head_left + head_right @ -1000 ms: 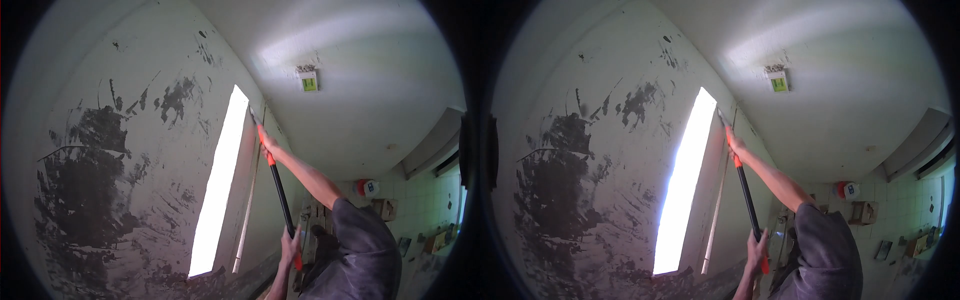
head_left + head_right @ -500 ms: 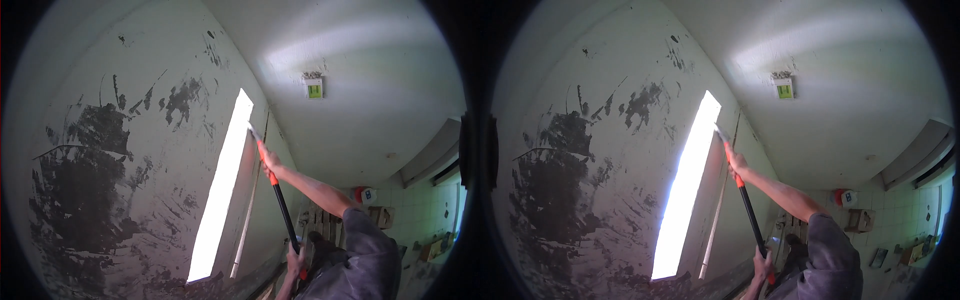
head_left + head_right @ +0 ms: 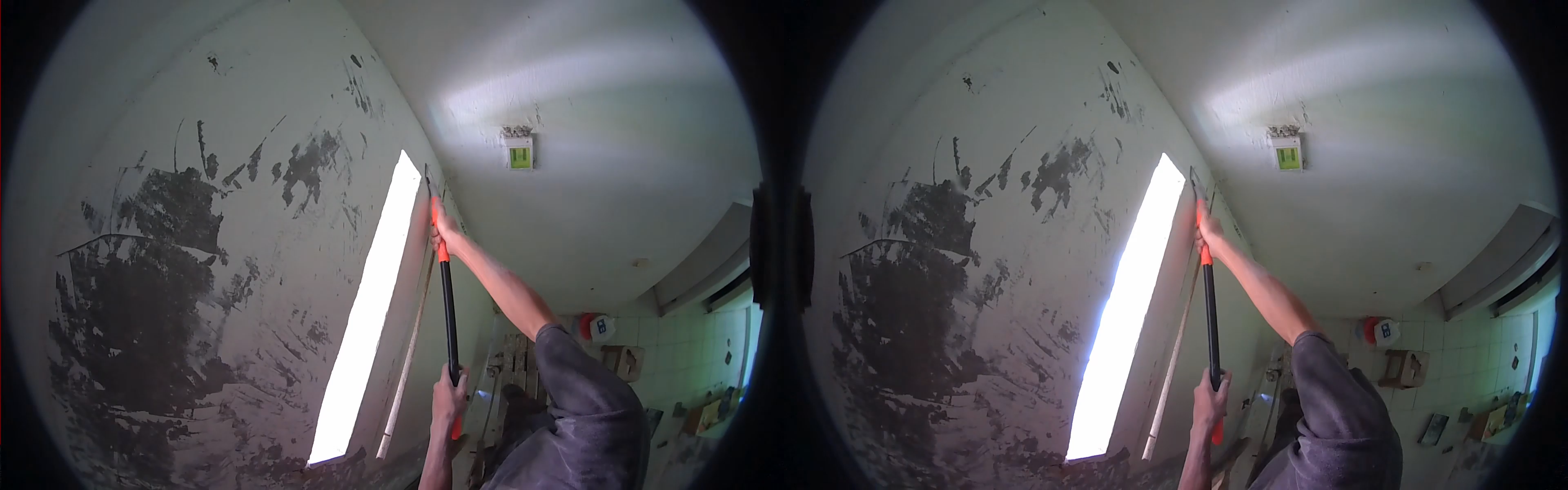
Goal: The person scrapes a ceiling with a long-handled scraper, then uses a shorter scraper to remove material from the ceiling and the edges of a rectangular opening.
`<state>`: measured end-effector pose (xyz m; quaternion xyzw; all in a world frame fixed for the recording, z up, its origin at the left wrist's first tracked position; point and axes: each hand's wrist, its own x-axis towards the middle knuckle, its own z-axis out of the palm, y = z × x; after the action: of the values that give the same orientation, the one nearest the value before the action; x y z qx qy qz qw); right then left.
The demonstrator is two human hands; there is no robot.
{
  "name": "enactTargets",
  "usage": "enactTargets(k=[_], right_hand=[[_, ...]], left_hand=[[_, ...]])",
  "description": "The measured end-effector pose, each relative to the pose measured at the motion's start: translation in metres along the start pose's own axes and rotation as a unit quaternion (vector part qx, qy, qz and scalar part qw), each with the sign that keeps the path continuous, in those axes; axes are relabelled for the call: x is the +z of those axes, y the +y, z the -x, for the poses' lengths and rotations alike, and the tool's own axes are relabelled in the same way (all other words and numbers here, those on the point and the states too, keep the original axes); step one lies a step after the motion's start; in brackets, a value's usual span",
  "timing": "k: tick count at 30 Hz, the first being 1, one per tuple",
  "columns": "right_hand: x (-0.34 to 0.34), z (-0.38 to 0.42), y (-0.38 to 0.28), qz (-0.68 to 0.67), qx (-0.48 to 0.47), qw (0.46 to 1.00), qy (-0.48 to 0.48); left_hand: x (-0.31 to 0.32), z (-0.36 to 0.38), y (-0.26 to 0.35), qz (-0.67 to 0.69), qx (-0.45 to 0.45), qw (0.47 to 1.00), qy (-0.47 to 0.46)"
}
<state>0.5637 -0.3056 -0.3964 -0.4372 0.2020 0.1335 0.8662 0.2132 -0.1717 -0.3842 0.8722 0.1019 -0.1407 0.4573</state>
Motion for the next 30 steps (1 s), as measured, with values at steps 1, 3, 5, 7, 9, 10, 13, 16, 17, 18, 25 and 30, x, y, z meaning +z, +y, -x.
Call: enactTargets(k=[1,3,5,7,9,10,13,16,17,18,25,30], right_hand=[[-0.001,0.001,-0.005,0.006,0.017,1.0,-0.007],[0.004,0.015,-0.013,0.009,0.027,0.999,-0.016],[0.004,0.054,0.005,0.091,0.048,0.995,0.007],[0.004,0.057,-0.003,0.078,0.056,0.995,-0.015],[0.004,0.041,-0.009,0.091,0.033,0.995,0.01],[0.003,0.038,-0.003,0.094,0.036,0.995,0.013],[-0.006,0.036,0.003,0.085,0.01,0.996,0.015],[-0.018,0.062,0.025,0.023,0.051,0.994,-0.093],[-0.023,0.074,0.041,0.019,0.035,0.994,-0.105],[-0.028,0.085,0.059,0.015,0.016,0.993,-0.118],[-0.073,0.246,0.142,-0.008,-0.032,0.99,-0.135],[-0.101,0.286,0.093,0.07,-0.111,0.989,-0.064]], left_hand=[[-0.003,-0.006,0.008,0.007,-0.017,1.0,-0.011],[0.026,0.01,-0.019,0.033,0.056,0.998,0.022],[0.054,0.034,-0.034,0.024,0.081,0.995,0.055],[0.052,0.019,-0.026,0.031,0.035,0.999,0.021],[0.05,0.012,-0.03,0.039,-0.02,0.999,-0.012],[0.051,0.004,-0.033,0.011,-0.029,1.0,0.003],[0.062,0.01,-0.031,0.01,-0.036,0.999,0.018],[0.069,0.038,-0.05,0.025,-0.03,0.999,0.029],[0.077,0.047,-0.073,0.013,-0.007,0.998,0.055],[0.079,0.048,-0.084,0.002,0.02,0.997,0.081],[0.065,0.028,-0.065,0.113,-0.023,0.993,0.015],[0.027,-0.016,-0.007,0.268,0.129,0.949,0.107]])
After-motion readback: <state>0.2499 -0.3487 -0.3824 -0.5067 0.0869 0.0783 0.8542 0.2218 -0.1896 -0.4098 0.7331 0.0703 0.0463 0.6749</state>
